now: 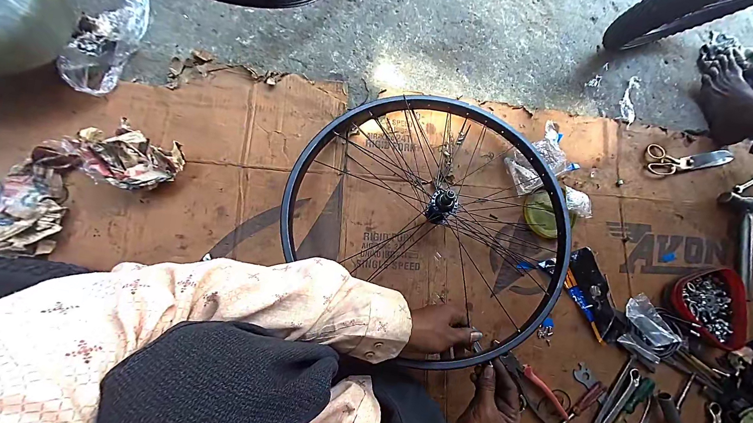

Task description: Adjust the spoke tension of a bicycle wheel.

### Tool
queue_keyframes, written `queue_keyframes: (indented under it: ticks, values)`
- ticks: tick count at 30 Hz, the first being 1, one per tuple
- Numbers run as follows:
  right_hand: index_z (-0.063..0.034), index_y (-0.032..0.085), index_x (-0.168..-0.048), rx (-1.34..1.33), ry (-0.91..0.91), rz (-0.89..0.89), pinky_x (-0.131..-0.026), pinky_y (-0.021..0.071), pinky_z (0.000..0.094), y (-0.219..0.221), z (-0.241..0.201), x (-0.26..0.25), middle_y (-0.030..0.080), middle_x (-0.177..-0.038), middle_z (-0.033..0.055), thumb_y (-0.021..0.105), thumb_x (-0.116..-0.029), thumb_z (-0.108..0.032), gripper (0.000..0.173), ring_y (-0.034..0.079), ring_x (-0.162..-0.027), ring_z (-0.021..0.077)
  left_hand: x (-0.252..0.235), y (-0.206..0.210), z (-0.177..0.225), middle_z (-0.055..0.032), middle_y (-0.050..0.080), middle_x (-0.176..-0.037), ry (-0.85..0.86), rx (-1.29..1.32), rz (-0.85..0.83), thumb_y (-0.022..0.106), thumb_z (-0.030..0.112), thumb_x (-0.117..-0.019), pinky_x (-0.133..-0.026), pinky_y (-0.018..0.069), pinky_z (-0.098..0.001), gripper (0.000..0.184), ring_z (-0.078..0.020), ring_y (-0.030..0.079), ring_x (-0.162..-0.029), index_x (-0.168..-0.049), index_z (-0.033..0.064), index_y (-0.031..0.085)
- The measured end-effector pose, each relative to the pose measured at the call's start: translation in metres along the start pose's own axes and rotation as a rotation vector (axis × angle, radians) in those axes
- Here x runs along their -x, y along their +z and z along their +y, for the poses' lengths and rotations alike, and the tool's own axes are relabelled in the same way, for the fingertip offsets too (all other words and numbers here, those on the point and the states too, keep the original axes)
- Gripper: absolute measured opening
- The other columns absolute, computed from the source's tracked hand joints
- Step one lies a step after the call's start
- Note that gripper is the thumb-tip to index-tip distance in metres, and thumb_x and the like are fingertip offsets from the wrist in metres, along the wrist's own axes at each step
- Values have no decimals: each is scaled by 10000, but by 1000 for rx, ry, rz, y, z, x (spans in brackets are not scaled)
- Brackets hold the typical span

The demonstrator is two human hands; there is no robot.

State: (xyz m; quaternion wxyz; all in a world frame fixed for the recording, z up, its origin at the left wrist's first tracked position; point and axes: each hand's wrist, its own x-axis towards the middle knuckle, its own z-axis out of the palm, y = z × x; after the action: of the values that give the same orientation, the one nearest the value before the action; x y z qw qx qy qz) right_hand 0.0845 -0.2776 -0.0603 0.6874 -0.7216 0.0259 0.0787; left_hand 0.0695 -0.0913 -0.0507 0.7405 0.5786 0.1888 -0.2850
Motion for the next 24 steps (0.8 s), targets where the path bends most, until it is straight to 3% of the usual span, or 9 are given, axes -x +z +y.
queue_keyframes:
  ticks: [9,12,17,24]
  values:
    - [110,686,-1113,22,-42,-55,-790,622,263,2,-9,7,756,-969,93,572,-916,127,228,728,-813,118,0,2,0,-62,680,-933,27,44,-2,470,373,-1099,-742,561,-267,401,-91,658,-762,-1128,4,623]
    - [97,705,-1060,91,-75,-68,-753,613,240,1,-11,7,752,-938,85,607,-900,111,188,714,-785,101,1,1,2,-57,688,-923,25,49,-3,473,384,-1097,-733,559,-266,407,-91,659,-759,-1130,11,633]
    - [78,723,-952,202,-187,-104,-713,611,218,7,-8,8,686,-996,132,669,-837,97,128,694,-848,122,3,0,5,-88,703,-950,12,46,0,478,392,-1095,-737,577,-315,425,-135,678,-748,-1148,-3,625]
    - [61,712,-921,190,-190,-164,-746,606,207,7,-9,12,681,-972,103,680,-827,74,100,685,-848,106,1,2,2,-62,683,-889,29,68,14,504,382,-1086,-730,559,-273,394,-96,655,-733,-1107,9,630]
